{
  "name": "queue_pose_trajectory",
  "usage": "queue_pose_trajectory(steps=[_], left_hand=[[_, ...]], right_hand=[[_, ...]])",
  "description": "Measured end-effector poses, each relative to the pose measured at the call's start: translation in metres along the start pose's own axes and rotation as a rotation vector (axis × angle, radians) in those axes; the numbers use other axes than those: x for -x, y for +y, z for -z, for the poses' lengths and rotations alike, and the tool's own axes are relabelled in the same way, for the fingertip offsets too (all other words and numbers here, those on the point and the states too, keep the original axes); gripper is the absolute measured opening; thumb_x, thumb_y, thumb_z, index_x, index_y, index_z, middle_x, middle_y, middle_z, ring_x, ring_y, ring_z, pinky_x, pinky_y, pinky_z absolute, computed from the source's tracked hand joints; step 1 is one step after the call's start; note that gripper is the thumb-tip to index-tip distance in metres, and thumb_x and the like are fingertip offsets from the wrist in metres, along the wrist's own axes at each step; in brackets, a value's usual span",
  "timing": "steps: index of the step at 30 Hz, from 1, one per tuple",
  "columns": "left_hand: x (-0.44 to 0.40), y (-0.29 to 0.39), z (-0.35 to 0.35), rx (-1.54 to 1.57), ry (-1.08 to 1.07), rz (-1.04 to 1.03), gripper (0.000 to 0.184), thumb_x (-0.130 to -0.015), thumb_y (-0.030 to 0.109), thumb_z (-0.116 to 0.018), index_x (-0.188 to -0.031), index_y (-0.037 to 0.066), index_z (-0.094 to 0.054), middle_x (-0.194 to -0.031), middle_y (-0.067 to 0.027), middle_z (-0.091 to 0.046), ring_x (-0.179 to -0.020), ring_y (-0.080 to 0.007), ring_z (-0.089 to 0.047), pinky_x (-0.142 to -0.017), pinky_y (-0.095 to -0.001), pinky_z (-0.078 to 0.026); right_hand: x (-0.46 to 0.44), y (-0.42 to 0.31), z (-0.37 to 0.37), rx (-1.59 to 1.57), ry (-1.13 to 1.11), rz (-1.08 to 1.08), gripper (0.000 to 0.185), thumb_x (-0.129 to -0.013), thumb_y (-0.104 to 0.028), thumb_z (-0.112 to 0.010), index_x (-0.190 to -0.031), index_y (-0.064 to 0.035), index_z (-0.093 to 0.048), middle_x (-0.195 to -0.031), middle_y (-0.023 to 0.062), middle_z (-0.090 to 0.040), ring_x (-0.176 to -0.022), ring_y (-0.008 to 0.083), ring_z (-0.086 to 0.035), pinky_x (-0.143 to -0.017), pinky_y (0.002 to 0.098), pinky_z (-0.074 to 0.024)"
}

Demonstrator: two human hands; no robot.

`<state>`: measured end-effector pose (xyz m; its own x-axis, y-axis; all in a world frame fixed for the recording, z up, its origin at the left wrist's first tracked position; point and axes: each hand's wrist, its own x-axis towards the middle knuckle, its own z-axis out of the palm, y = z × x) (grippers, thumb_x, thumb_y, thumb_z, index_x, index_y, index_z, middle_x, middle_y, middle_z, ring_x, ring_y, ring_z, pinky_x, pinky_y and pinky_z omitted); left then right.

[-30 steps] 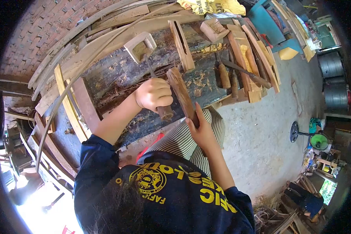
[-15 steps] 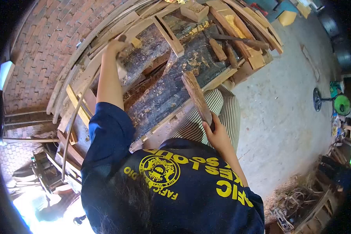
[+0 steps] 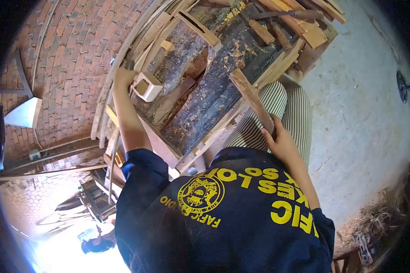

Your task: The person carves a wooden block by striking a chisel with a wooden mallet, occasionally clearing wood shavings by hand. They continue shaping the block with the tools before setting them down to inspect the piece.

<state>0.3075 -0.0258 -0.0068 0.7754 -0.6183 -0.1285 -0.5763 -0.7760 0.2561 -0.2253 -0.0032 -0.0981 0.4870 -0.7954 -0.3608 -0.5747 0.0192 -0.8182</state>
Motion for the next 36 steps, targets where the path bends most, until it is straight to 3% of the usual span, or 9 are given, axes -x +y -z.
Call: queue_pose_trajectory(steps=[1,8,9,18,22,26,30,32,36], left_hand=[[0.012,-0.009,-0.003,0.028,-0.075,0.06,0.041,-0.068,0.017,-0.071,-0.106,0.002,-0.062,-0.075,-0.0169,-0.066,-0.059,-0.0244,-0.065,-0.051,-0.0354,-0.05],[0.046,-0.075,-0.035,0.338,-0.275,0.217,0.022,-0.074,0.015,-0.07,-0.078,-0.003,-0.059,-0.057,-0.0099,-0.059,-0.042,-0.0185,-0.056,-0.037,-0.0305,-0.042],[0.06,-0.073,-0.039,0.521,-0.293,0.25,0.025,-0.075,0.019,-0.072,-0.073,-0.002,-0.058,-0.057,-0.0094,-0.058,-0.042,-0.0195,-0.056,-0.036,-0.0305,-0.042],[0.225,0.027,-0.085,0.65,-0.091,0.2,0.02,-0.079,0.013,-0.064,-0.085,-0.006,-0.06,-0.063,-0.0128,-0.062,-0.048,-0.0189,-0.061,-0.042,-0.029,-0.049],[0.259,0.038,-0.113,0.785,-0.206,0.175,0.027,-0.079,0.016,-0.07,-0.089,-0.006,-0.059,-0.068,-0.0114,-0.063,-0.05,-0.0182,-0.063,-0.047,-0.0284,-0.05],[0.263,0.044,-0.095,0.615,-0.081,0.156,0.034,-0.076,0.021,-0.076,-0.094,-0.003,-0.059,-0.074,-0.0137,-0.064,-0.051,-0.0181,-0.064,-0.048,-0.0294,-0.051],[0.235,0.042,-0.079,0.136,0.132,-0.101,0.053,-0.064,0.03,-0.083,-0.098,-0.003,-0.06,-0.092,-0.0172,-0.067,-0.084,-0.0301,-0.067,-0.071,-0.0403,-0.052],[0.224,0.053,-0.07,-0.074,-0.029,-0.367,0.054,-0.063,0.034,-0.081,-0.1,0.0,-0.061,-0.106,-0.0215,-0.063,-0.097,-0.0327,-0.063,-0.082,-0.0427,-0.051],[0.212,0.086,-0.063,-0.288,-0.253,-0.306,0.058,-0.057,0.033,-0.085,-0.1,0.003,-0.062,-0.098,-0.0162,-0.067,-0.095,-0.034,-0.063,-0.079,-0.0436,-0.05]], right_hand=[[0.0,-0.012,0.007,0.012,-0.117,-0.138,0.055,-0.092,-0.03,-0.055,-0.135,-0.0006,-0.036,-0.116,0.0279,-0.057,-0.107,0.0388,-0.059,-0.089,0.0394,-0.0458],[0.003,-0.003,0.01,-0.024,-0.116,-0.069,0.056,-0.092,-0.03,-0.056,-0.136,0.0,-0.036,-0.116,0.028,-0.057,-0.106,0.0386,-0.059,-0.09,0.0397,-0.0453],[0.001,0.01,-0.002,0.015,0.039,0.108,0.058,-0.09,-0.031,-0.057,-0.136,-0.0025,-0.037,-0.084,0.0263,-0.063,-0.078,0.0402,-0.063,-0.07,0.0421,-0.0483],[0.001,0.019,-0.009,0.053,0.042,0.105,0.058,-0.09,-0.033,-0.057,-0.135,-0.0013,-0.038,-0.098,0.031,-0.061,-0.089,0.0409,-0.064,-0.077,0.0423,-0.049],[0.0,0.022,-0.009,0.006,0.018,0.083,0.058,-0.091,-0.033,-0.056,-0.135,-0.0009,-0.037,-0.101,0.031,-0.061,-0.09,0.0423,-0.063,-0.078,0.0424,-0.0487],[0.001,0.025,-0.011,0.016,0.037,0.112,0.058,-0.091,-0.033,-0.056,-0.135,-0.0004,-0.037,-0.104,0.0314,-0.06,-0.095,0.0427,-0.062,-0.083,0.0413,-0.0484],[0.0,0.023,-0.01,0.023,0.005,0.046,0.058,-0.091,-0.033,-0.057,-0.134,-0.0001,-0.037,-0.106,0.0313,-0.06,-0.099,0.0424,-0.061,-0.085,0.0411,-0.0479],[0.0,0.023,-0.009,-0.033,-0.014,0.033,0.059,-0.09,-0.034,-0.057,-0.134,-0.0002,-0.037,-0.106,0.0309,-0.06,-0.1,0.0419,-0.061,-0.085,0.0411,-0.0477],[0.0,0.019,-0.007,-0.015,-0.04,-0.015,0.061,-0.091,-0.036,-0.057,-0.135,0.0017,-0.037,-0.109,0.0304,-0.06,-0.102,0.0406,-0.061,-0.087,0.0397,-0.047]])
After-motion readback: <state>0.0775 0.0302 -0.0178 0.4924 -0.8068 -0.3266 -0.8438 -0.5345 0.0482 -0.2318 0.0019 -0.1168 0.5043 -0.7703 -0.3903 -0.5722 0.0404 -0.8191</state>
